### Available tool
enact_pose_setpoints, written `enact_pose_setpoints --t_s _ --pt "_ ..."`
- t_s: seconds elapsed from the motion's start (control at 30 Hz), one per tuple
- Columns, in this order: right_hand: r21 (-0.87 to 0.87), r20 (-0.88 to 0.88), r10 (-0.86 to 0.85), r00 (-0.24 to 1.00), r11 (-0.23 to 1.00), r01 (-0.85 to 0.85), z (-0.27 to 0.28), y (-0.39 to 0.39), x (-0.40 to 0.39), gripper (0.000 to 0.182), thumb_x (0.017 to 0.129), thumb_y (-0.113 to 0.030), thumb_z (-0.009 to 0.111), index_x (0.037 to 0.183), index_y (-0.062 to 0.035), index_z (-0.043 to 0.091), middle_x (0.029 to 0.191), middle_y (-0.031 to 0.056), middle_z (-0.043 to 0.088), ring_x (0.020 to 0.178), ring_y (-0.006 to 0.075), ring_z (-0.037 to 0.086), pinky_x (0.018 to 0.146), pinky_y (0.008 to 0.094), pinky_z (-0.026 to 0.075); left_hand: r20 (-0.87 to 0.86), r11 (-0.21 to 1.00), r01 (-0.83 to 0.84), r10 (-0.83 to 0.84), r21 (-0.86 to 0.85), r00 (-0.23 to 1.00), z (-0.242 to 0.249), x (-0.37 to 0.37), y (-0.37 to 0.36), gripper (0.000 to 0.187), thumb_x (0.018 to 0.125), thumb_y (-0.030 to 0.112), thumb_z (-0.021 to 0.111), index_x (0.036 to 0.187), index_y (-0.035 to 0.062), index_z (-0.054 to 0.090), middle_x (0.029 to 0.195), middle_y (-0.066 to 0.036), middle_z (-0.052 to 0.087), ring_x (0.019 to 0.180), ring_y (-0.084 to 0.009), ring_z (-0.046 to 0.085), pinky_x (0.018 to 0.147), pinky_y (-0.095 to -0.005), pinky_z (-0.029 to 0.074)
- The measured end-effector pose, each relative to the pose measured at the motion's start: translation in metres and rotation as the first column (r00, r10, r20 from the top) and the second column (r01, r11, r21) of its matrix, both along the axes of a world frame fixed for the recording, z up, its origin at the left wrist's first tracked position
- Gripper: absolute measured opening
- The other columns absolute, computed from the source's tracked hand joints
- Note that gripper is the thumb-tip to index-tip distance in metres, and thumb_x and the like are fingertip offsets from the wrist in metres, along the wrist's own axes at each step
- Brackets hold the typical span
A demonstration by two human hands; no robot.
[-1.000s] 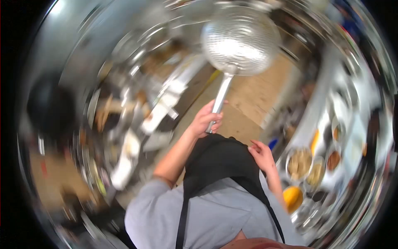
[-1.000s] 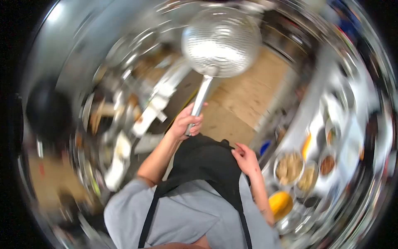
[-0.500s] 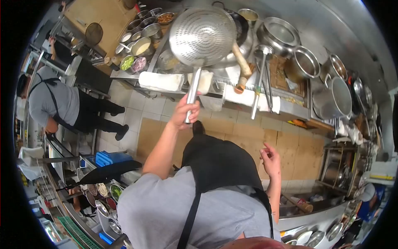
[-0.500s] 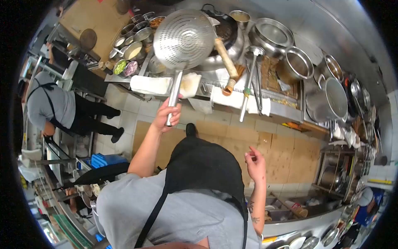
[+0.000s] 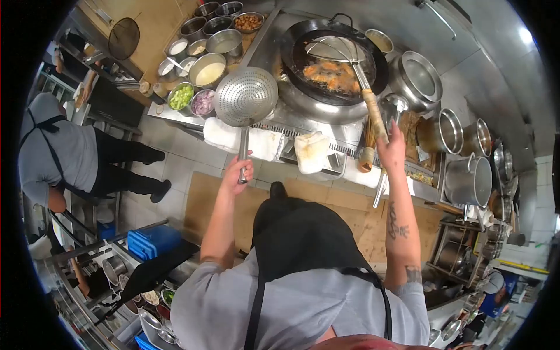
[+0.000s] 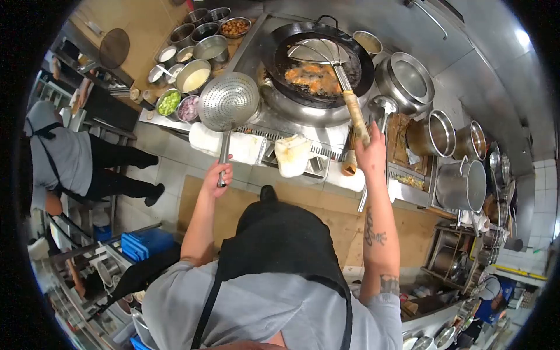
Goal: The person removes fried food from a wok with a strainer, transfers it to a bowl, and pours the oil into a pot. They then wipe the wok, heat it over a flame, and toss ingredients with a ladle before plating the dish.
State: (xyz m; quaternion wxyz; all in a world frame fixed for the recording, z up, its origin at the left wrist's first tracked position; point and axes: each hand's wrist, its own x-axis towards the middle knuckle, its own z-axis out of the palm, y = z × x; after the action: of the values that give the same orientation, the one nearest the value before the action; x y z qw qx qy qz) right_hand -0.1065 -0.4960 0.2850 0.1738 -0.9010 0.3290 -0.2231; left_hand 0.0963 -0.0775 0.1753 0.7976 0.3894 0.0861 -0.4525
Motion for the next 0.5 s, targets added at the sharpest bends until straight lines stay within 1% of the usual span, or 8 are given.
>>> enact_pose_setpoints --t_s 0.07,0.1,0.2,0.33,0.37,0.4,0.47,0.5 --pt "-0.177 -0.140 -0.021 0.990 0.984 -0.005 -0.011 -0.008 0.024 0.081 0.077 -0.011 0.069 0.148 -0.0042 0.030 0.111 0.0237 0.059 0.097 0.0392 0.061 0.085 0.0441 0.051 -0.038 1.000 0.008 -0.009 -0.012 0.999 -0.018 0.016 -0.005 0.034 0.089 0.006 0.055 0.123 0.0083 0.049 0.073 -0.003 0.049 0.055 -0.0114 0.045 0.047 -0.0256 0.038" --pt "-0.157 -0.193 0.015 0.981 0.987 -0.046 -0.018 -0.014 0.032 0.087 0.078 -0.008 0.067 0.152 -0.0082 0.021 0.110 0.0263 0.057 0.095 0.0434 0.060 0.086 0.0460 0.051 -0.051 1.000 0.016 -0.016 -0.017 0.999 -0.028 0.023 -0.007 0.033 0.089 0.006 0.055 0.122 0.0082 0.049 0.074 -0.003 0.050 0.055 -0.0115 0.046 0.047 -0.0258 0.038" --pt "0.027 -0.279 0.069 0.958 0.998 -0.064 -0.037 -0.030 0.047 0.086 0.079 -0.007 0.066 0.152 -0.0099 0.022 0.107 0.0276 0.058 0.092 0.0454 0.060 0.086 0.0469 0.050 -0.049 0.997 0.063 -0.062 0.032 0.997 -0.044 0.040 -0.014 0.031 0.089 0.009 0.056 0.120 0.0082 0.050 0.076 -0.004 0.053 0.057 -0.0118 0.049 0.048 -0.0263 0.041" --pt "0.313 -0.020 0.186 0.982 0.934 -0.170 -0.015 -0.032 0.035 0.073 0.089 -0.011 0.059 0.152 -0.0112 0.023 0.088 0.0258 0.062 0.076 0.0379 0.062 0.081 0.0445 0.051 0.126 0.900 0.212 -0.278 0.381 0.952 -0.051 0.063 -0.004 0.035 0.089 0.017 0.061 0.121 0.0091 0.050 0.086 -0.007 0.061 0.067 -0.0149 0.058 0.054 -0.0287 0.047" --pt "0.347 -0.075 0.096 0.993 0.936 -0.065 -0.029 -0.052 0.031 0.065 0.093 -0.014 0.056 0.151 -0.0113 0.026 0.079 0.0166 0.062 0.064 0.0280 0.059 0.066 0.0415 0.053 0.188 0.839 0.199 -0.332 0.506 0.924 -0.050 0.069 0.001 0.036 0.090 0.019 0.061 0.122 0.0093 0.050 0.088 -0.007 0.062 0.069 -0.0157 0.059 0.055 -0.0294 0.048" --pt "0.515 -0.022 0.047 0.999 0.857 -0.029 -0.022 -0.057 0.033 0.060 0.094 -0.014 0.056 0.148 -0.0107 0.030 0.078 0.0137 0.061 0.061 0.0250 0.058 0.060 0.0395 0.052 0.238 0.759 0.173 -0.398 0.627 0.886 -0.045 0.069 0.006 0.037 0.090 0.020 0.061 0.123 0.0095 0.050 0.090 -0.007 0.063 0.071 -0.0165 0.060 0.057 -0.0301 0.049" --pt "0.804 0.053 -0.098 0.994 0.595 0.016 0.013 -0.055 0.037 0.052 0.094 -0.014 0.055 0.143 -0.0097 0.037 0.076 0.0079 0.058 0.056 0.0192 0.056 0.049 0.0354 0.050 0.233 0.823 0.055 -0.223 0.565 0.947 -0.016 0.065 0.017 0.038 0.091 0.026 0.061 0.123 0.0084 0.050 0.093 -0.007 0.064 0.074 -0.0175 0.061 0.059 -0.0311 0.050" --pt "0.841 0.106 -0.112 0.988 0.541 -0.029 0.026 -0.049 0.040 0.023 0.094 -0.012 0.055 0.116 -0.0057 0.050 0.071 0.0042 0.052 0.054 0.0123 0.051 0.043 0.0290 0.045 0.235 0.845 -0.007 -0.141 0.535 0.962 -0.005 0.065 0.020 0.039 0.092 0.028 0.061 0.123 0.0078 0.050 0.095 -0.007 0.065 0.075 -0.0179 0.061 0.060 -0.0315 0.051"
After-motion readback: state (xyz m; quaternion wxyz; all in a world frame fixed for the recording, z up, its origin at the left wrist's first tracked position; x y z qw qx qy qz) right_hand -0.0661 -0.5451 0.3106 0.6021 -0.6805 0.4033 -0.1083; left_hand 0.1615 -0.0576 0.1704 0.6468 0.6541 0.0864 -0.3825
